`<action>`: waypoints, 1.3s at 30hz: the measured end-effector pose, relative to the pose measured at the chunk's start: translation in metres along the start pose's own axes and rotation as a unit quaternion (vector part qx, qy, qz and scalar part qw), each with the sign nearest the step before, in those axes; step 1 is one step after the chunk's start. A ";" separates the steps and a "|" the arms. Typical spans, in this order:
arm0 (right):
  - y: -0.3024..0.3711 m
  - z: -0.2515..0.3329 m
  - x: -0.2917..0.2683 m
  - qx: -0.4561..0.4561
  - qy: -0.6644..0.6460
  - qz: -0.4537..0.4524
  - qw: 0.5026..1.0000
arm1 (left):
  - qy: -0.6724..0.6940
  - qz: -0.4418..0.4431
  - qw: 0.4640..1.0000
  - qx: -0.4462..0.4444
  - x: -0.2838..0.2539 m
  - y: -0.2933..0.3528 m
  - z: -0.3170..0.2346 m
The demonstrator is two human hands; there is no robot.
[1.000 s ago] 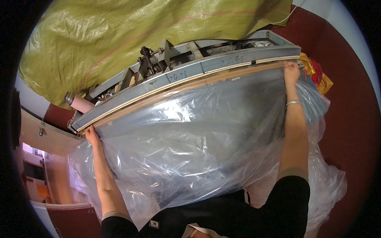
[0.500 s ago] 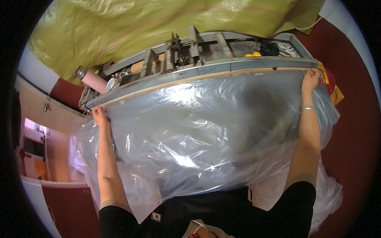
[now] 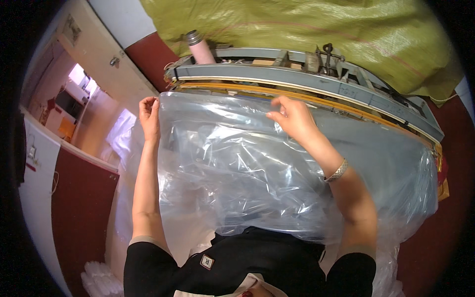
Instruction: The recorder is using a heat-sealing machine to seal large plastic bags.
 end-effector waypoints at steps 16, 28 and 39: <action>0.306 -0.369 -0.326 0.369 0.229 -0.233 0.870 | -0.073 0.697 0.692 -0.171 0.001 0.385 -0.025; 0.332 -0.399 -0.345 0.440 0.294 -0.333 0.780 | 0.156 0.470 0.844 -0.209 0.156 0.191 -0.175; 0.332 -0.387 -0.343 0.447 0.290 -0.355 0.768 | 0.072 0.269 0.921 -0.272 0.200 0.150 -0.074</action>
Point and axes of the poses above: each hand's wrist, its own y-axis away from the middle knuckle, its own x-axis out of the palm, z = x × y, the point moved 8 cm from there along -y, towards the middle knuckle, and after that the axes turned 12 degrees about x, right-handed, at the moved point
